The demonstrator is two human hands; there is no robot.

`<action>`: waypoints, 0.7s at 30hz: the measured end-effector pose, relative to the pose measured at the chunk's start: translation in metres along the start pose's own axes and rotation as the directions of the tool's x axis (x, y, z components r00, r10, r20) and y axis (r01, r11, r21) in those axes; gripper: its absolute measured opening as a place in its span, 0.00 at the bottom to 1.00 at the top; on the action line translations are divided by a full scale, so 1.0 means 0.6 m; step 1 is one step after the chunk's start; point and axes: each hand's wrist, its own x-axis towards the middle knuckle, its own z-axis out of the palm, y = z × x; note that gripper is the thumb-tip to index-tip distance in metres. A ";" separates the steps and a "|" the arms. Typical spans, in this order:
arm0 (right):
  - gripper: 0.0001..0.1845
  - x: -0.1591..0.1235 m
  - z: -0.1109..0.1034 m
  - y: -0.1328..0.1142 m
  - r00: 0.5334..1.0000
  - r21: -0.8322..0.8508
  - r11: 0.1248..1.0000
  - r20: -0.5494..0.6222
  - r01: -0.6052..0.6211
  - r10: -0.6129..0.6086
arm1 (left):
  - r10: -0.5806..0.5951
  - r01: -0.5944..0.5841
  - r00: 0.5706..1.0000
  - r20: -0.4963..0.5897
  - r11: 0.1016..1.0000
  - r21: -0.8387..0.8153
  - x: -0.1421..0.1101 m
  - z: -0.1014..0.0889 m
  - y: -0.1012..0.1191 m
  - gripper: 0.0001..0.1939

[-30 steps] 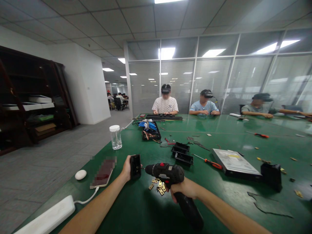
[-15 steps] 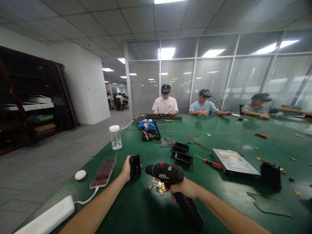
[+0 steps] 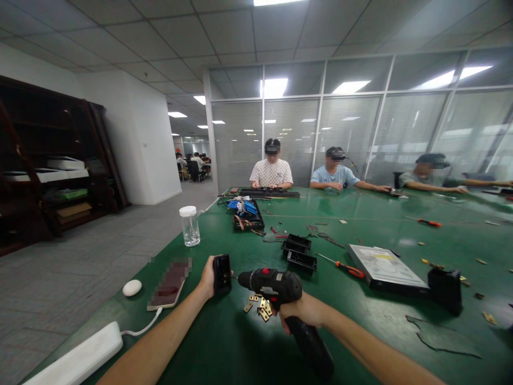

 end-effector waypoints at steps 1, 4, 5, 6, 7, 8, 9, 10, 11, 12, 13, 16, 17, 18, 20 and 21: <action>0.10 0.000 0.000 0.000 1.000 -0.001 1.000 0.000 -0.003 0.003 | 0.003 -0.003 1.000 -0.002 1.000 0.000 0.001 -0.001 0.000 0.21; 0.10 0.001 -0.001 0.002 1.000 -0.004 1.000 -0.006 -0.003 0.003 | 0.007 -0.007 1.000 -0.012 1.000 -0.001 0.002 -0.002 -0.001 0.21; 0.11 0.001 -0.002 0.003 1.000 -0.002 1.000 -0.004 -0.002 0.002 | 0.006 -0.006 1.000 -0.012 1.000 -0.002 0.002 -0.002 0.000 0.21; 0.11 0.001 -0.003 0.004 1.000 0.000 1.000 -0.002 -0.003 0.003 | 0.004 -0.004 1.000 -0.010 1.000 -0.002 0.002 -0.002 0.000 0.21; 0.11 0.002 -0.003 0.005 1.000 0.002 1.000 0.000 -0.005 0.005 | 0.000 0.000 1.000 -0.008 1.000 -0.002 0.002 -0.002 0.000 0.21; 0.11 0.002 -0.004 0.005 1.000 0.005 1.000 0.002 -0.010 0.010 | -0.005 0.005 1.000 -0.006 1.000 -0.002 0.001 -0.001 0.001 0.21; 0.10 0.002 -0.004 0.005 1.000 0.008 1.000 0.001 -0.014 0.014 | -0.008 0.008 1.000 -0.005 1.000 -0.002 0.001 -0.001 0.001 0.21; 0.10 0.002 -0.004 0.005 1.000 0.010 1.000 0.001 -0.019 0.019 | -0.010 0.010 1.000 -0.007 1.000 -0.003 0.000 0.000 0.002 0.21; 0.10 0.001 -0.003 0.004 1.000 0.011 1.000 0.000 -0.023 0.023 | -0.010 0.010 1.000 -0.008 1.000 -0.002 0.000 0.000 0.002 0.21; 0.10 0.001 -0.003 0.002 1.000 0.011 1.000 -0.002 -0.024 0.024 | -0.008 0.008 1.000 -0.009 1.000 -0.001 -0.001 0.001 0.002 0.21; 0.10 0.000 -0.001 0.000 1.000 0.011 1.000 -0.006 -0.022 0.022 | -0.007 0.007 1.000 -0.011 1.000 -0.001 -0.001 0.003 0.002 0.21; 0.10 -0.002 0.002 -0.005 1.000 0.011 1.000 -0.021 -0.017 0.017 | -0.005 0.005 1.000 -0.017 1.000 0.000 -0.003 0.005 0.002 0.21; 0.10 -0.003 0.003 -0.007 0.999 0.011 1.000 -0.027 -0.021 0.021 | -0.006 0.006 1.000 -0.019 1.000 -0.001 -0.003 0.006 0.002 0.21; 0.10 -0.003 0.003 -0.007 0.999 0.012 1.000 -0.032 -0.027 0.028 | -0.007 0.007 1.000 -0.021 1.000 -0.001 -0.004 0.006 0.002 0.20; 0.11 -0.003 0.002 -0.007 0.999 0.011 0.999 -0.032 -0.043 0.043 | -0.009 0.009 1.000 -0.022 1.000 -0.001 -0.003 0.005 0.002 0.20; 0.11 -0.003 0.002 -0.007 0.999 0.012 0.999 -0.029 -0.045 0.045 | -0.008 0.008 1.000 -0.021 1.000 0.000 -0.002 0.005 0.002 0.21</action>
